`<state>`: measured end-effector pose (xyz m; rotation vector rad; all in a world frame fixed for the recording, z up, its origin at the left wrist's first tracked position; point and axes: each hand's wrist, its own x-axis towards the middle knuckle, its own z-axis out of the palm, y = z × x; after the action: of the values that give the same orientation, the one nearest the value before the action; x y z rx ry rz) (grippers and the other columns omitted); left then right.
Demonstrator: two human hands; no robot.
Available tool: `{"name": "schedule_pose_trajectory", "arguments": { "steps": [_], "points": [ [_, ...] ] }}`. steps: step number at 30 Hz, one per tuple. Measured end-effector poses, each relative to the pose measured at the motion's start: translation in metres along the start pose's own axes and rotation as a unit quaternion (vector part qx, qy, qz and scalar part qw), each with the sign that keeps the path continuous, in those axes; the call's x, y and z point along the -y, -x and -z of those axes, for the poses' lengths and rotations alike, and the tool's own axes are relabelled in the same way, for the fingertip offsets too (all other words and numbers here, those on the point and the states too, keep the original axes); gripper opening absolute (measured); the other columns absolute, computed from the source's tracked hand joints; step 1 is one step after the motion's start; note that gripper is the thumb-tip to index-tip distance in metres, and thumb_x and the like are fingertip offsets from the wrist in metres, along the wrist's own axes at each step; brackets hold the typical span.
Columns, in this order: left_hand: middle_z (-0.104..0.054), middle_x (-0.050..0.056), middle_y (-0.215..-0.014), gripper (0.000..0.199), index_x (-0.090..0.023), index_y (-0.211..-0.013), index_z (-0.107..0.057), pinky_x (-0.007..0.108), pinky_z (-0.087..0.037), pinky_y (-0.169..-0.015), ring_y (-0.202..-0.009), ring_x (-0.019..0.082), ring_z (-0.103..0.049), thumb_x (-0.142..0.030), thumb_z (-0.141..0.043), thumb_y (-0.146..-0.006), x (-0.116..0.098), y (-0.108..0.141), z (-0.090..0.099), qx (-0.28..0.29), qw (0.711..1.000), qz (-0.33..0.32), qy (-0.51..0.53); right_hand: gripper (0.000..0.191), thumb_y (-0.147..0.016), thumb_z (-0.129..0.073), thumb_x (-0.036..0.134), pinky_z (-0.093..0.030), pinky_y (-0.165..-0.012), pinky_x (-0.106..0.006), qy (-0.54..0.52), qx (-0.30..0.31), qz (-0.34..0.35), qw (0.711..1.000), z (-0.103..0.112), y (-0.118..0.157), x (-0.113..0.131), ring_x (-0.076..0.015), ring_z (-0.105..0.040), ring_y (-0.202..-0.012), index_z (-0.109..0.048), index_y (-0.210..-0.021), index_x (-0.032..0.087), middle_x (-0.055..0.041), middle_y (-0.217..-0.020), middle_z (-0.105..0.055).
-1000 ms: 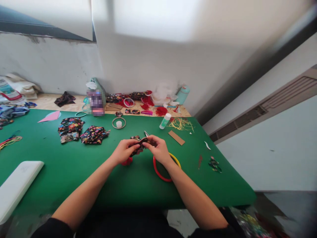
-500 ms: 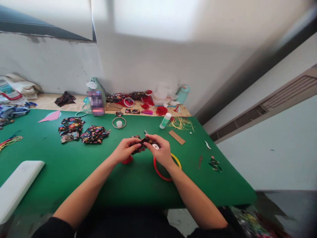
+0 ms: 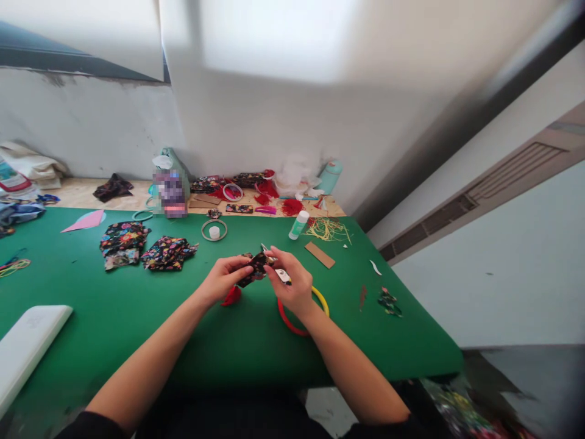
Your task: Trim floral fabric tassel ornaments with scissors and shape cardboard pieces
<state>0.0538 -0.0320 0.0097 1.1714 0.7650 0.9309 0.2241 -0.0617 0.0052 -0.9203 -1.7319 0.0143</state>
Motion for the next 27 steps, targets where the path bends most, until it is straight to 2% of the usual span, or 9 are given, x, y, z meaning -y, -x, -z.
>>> {"name": "schedule_pose_trajectory", "arguments": {
  "steps": [4, 9, 14, 17, 19, 23, 27],
  "points": [
    [-0.072, 0.007, -0.079, 0.034, -0.014, -0.083, -0.073, 0.029, -0.051, -0.076, -0.073, 0.018, -0.067, -0.041, -0.077, -0.062, 0.0034, -0.0012, 0.0019, 0.009, 1.0, 0.001, 0.004, 0.031, -0.083, -0.057, 0.009, -0.058, -0.078, -0.032, 0.012, -0.003, 0.039, 0.999, -0.0009, -0.001, 0.0005, -0.0174, -0.068, -0.087, -0.059, -0.11, 0.025, -0.0057, -0.097, -0.07],
    [-0.072, 0.008, -0.084, 0.036, -0.013, -0.089, -0.071, 0.028, -0.052, -0.075, -0.075, 0.018, -0.068, -0.038, -0.077, -0.064, 0.0062, -0.0012, 0.0024, 0.013, 0.998, 0.03, 0.057, 0.012, -0.08, -0.063, 0.014, -0.059, -0.066, -0.029, -0.077, -0.038, -0.062, 0.994, -0.0011, 0.0034, 0.001, -0.0173, -0.069, -0.08, -0.057, -0.087, 0.022, -0.005, -0.093, -0.071],
    [-0.072, 0.009, -0.084, 0.038, -0.012, -0.091, -0.07, 0.027, -0.053, -0.07, -0.068, 0.017, -0.068, -0.035, -0.079, -0.062, 0.0036, 0.0013, 0.0016, 0.009, 0.99, 0.077, 0.115, 0.021, -0.08, -0.064, 0.02, -0.06, -0.064, -0.027, -0.124, 0.004, -0.127, 0.984, 0.0015, 0.0026, 0.0018, -0.0151, -0.07, -0.069, -0.06, -0.101, 0.023, -0.003, -0.091, -0.072],
    [-0.072, 0.008, -0.083, 0.039, -0.012, -0.088, -0.069, 0.026, -0.053, -0.066, -0.064, 0.017, -0.068, -0.033, -0.082, -0.058, 0.0013, 0.0017, 0.0011, 0.012, 0.984, 0.107, 0.144, 0.015, -0.08, -0.064, 0.026, -0.061, -0.064, -0.03, -0.149, 0.024, -0.167, 0.974, 0.0019, 0.0006, 0.0025, -0.0168, -0.071, -0.066, -0.064, -0.095, 0.024, -0.0021, -0.085, -0.072],
    [-0.072, 0.008, -0.079, 0.039, -0.012, -0.086, -0.069, 0.026, -0.053, -0.063, -0.061, 0.017, -0.068, -0.033, -0.082, -0.056, 0.0002, 0.0013, 0.0012, 0.018, 0.98, 0.127, 0.152, 0.01, -0.081, -0.063, 0.03, -0.061, -0.061, -0.031, -0.192, 0.027, -0.216, 0.957, 0.0013, -0.0002, 0.0028, -0.0182, -0.071, -0.062, -0.063, -0.088, 0.024, -0.0016, -0.077, -0.072],
    [-0.072, 0.009, -0.077, 0.039, -0.011, -0.088, -0.068, 0.025, -0.053, -0.06, -0.06, 0.017, -0.068, -0.031, -0.082, -0.057, -0.0011, 0.0004, 0.0028, 0.028, 0.974, 0.161, 0.158, 0.019, -0.083, -0.058, 0.043, -0.061, -0.053, -0.033, -0.283, 0.027, -0.308, 0.908, 0.0008, -0.0016, 0.0033, -0.0195, -0.069, -0.054, -0.057, -0.086, 0.024, -0.0011, -0.069, -0.072],
    [-0.072, 0.012, -0.078, 0.039, -0.01, -0.088, -0.068, 0.023, -0.053, -0.058, -0.06, 0.017, -0.068, -0.028, -0.082, -0.057, -0.0035, 0.0014, 0.0038, 0.034, 0.968, 0.185, 0.166, 0.024, -0.081, -0.06, 0.044, -0.062, -0.055, -0.033, -0.295, 0.058, -0.307, 0.903, 0.0029, -0.004, 0.0038, -0.0188, -0.07, -0.056, -0.061, -0.092, 0.023, -0.0015, -0.074, -0.073]
  ]
}}
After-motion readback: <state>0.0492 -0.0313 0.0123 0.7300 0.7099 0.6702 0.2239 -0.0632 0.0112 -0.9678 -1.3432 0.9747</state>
